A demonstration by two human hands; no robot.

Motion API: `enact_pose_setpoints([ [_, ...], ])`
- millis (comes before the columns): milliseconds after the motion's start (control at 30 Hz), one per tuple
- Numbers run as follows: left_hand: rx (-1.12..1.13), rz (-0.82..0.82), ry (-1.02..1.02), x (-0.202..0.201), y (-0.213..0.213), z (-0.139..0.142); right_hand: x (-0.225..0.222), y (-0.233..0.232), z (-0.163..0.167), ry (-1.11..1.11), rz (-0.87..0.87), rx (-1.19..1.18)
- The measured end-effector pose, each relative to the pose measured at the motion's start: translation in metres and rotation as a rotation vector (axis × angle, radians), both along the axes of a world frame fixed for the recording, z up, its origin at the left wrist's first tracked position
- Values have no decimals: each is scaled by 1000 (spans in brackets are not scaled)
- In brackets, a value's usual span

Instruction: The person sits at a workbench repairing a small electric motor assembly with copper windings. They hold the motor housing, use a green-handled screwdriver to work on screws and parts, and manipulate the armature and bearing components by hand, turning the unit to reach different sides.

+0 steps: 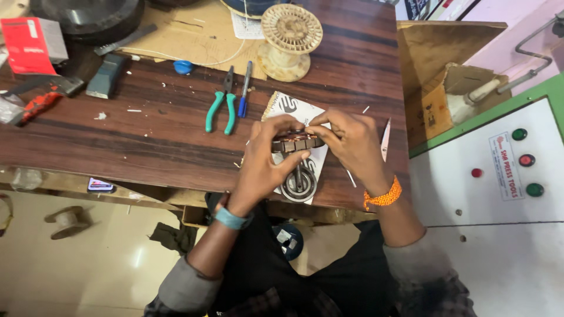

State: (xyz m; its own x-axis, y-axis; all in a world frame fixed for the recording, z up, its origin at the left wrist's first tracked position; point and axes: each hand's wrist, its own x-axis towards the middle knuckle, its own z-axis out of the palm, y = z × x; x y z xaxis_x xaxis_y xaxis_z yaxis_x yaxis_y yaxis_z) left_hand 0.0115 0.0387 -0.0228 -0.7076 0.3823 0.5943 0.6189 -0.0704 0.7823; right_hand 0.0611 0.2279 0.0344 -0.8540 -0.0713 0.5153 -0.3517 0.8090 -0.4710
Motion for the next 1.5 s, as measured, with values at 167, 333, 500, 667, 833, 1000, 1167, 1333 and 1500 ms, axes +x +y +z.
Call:
enact_pose_setpoints([
  [167, 55, -401, -591, -24, -10, 16, -10, -3, 8, 46, 69, 31],
  [333, 107, -457, -671, -37, 3, 19, -8, 0, 12, 60, 95, 4],
  [500, 66, -510, -609, -43, -1, 11, 15, -8, 7, -35, -1, -99],
  [667, 76, -611, -523, -54, -1, -2, 39, -38, -13, -83, -149, -294],
  [833, 111, -693, -519, -62, -6, -9, 45, -60, -38, -68, -162, -518],
  [1000, 105, -679, -513, -63, -13, -11, 41, -65, -55, -98, -201, -599],
  [1167, 116, -686, -508, -67, -13, -13, 38, -67, -64, -70, -187, -656],
  [1333, 80, -685, -482, -70, -13, -15, 37, -67, -70, -60, -200, -655],
  [1500, 65, -673, -474, -70, -16, -14, 38, -62, -76, -64, -180, -658],
])
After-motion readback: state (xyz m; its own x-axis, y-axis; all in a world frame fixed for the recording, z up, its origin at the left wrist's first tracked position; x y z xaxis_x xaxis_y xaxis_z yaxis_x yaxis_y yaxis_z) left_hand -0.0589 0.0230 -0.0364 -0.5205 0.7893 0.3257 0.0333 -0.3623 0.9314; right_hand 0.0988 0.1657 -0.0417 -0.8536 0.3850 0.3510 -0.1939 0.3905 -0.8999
